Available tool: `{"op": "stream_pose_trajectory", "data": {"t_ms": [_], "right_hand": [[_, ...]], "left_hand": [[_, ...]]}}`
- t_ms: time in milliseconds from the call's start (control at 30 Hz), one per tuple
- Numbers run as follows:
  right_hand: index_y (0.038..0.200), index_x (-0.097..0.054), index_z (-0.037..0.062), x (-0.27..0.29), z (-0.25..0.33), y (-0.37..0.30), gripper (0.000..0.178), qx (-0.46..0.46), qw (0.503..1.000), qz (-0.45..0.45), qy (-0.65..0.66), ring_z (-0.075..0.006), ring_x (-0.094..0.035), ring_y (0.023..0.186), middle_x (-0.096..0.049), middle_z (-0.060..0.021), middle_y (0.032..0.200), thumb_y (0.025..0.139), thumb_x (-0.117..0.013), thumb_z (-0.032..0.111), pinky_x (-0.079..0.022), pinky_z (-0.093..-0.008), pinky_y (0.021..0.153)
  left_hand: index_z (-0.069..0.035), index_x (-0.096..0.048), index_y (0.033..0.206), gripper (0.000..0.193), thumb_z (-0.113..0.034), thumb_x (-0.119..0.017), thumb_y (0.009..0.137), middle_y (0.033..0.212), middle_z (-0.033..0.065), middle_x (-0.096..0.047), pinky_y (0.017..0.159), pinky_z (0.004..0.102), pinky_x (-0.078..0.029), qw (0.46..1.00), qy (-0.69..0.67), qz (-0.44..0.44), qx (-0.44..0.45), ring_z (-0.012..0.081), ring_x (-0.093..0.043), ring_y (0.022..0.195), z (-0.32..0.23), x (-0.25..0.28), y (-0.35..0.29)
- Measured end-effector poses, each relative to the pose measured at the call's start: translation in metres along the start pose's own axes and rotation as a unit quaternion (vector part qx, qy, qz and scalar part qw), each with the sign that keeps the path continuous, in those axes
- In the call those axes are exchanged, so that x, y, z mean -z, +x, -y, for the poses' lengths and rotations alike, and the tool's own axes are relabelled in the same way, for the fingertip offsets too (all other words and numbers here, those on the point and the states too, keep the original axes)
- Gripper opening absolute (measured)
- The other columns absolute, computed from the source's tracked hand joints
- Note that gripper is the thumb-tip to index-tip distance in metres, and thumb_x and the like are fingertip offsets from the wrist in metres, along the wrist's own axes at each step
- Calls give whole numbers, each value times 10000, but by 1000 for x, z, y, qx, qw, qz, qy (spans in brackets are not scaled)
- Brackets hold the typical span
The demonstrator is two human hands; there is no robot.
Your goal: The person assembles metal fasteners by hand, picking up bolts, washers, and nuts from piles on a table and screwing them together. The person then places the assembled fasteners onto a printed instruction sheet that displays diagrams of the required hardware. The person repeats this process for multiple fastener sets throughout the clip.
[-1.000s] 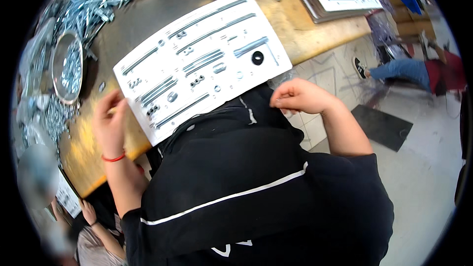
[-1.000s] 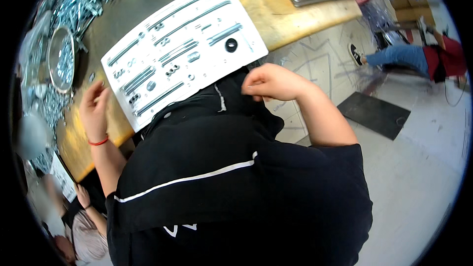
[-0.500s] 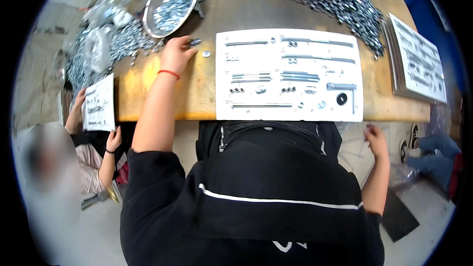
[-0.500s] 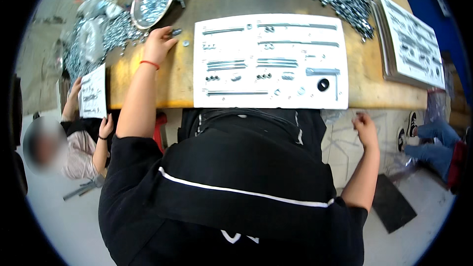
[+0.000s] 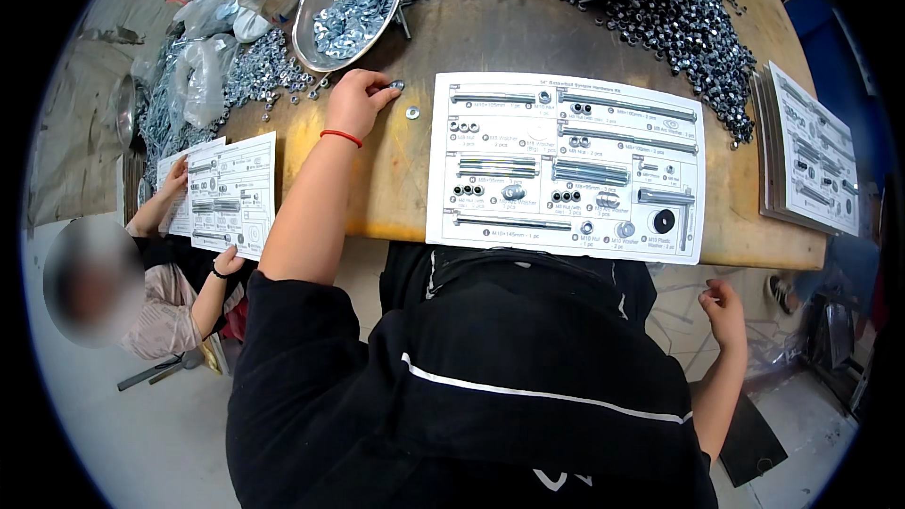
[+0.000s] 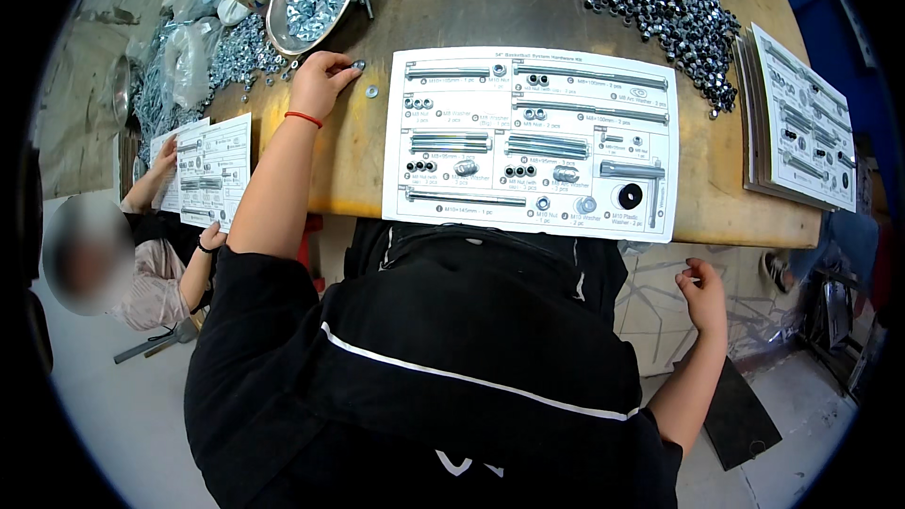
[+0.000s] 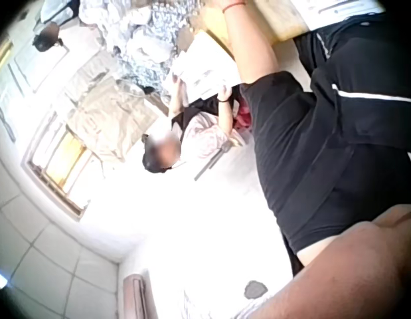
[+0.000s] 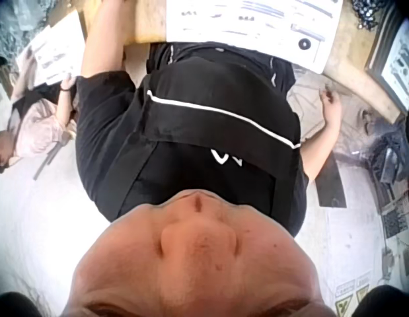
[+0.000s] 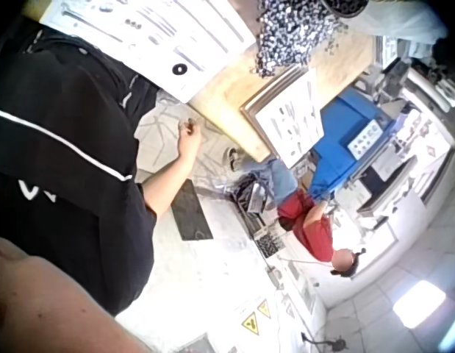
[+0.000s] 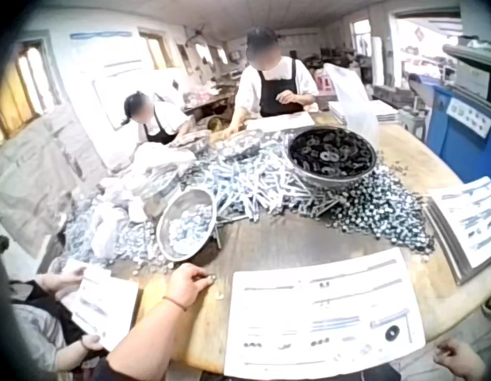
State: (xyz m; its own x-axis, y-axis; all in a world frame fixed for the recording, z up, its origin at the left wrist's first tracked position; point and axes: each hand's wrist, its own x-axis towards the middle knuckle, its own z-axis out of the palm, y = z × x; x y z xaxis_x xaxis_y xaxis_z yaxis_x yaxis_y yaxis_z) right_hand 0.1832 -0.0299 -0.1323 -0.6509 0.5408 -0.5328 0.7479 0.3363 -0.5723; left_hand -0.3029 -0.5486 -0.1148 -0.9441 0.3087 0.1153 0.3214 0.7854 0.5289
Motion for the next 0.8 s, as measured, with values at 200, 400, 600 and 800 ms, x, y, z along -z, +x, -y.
{"op": "stream_pose_trajectory", "data": {"t_ms": [200, 400, 600, 800], "right_hand": [[1201, -601, -11, 32, 41, -35, 367, -4, 995, 101, -28, -104, -564, 842, -614, -27, 915, 853, -692, 61, -470, -258, 751], [1158, -619, -25, 50, 133, -32, 339, 111, 988, 48, 95, -73, -512, 746, -565, 18, 835, 838, -710, 45, -440, -231, 679], [1110, -662, 2, 29, 187, 24, 249, 226, 969, -78, 61, -60, -501, 735, -562, 27, 809, 865, -676, 43, -419, -211, 652], [1002, -720, 107, 3, 235, 79, 182, 255, 951, -145, -102, -232, -638, 768, -666, -73, 859, 831, -693, 160, -505, -354, 698]], "left_hand": [[-13, -733, 923, 192, -160, -775, 808, 882, 98, -707, 706, 300, -534, 991, -106, -80, -1, 174, -661, 758, -24, 9, 3], [-74, -727, 914, 167, -124, -797, 770, 725, 20, -551, 602, 276, -448, 963, -94, 5, -254, 134, -549, 667, -222, -39, -13], [-136, -741, 906, 214, -329, -730, 816, 841, 41, -634, 730, 387, -524, 944, -9, 86, -318, 252, -629, 885, -328, -144, -14], [-113, -743, 892, 237, -319, -765, 778, 799, 56, -626, 706, 384, -518, 953, -19, 73, -295, 257, -628, 828, -323, -148, -13]]}}
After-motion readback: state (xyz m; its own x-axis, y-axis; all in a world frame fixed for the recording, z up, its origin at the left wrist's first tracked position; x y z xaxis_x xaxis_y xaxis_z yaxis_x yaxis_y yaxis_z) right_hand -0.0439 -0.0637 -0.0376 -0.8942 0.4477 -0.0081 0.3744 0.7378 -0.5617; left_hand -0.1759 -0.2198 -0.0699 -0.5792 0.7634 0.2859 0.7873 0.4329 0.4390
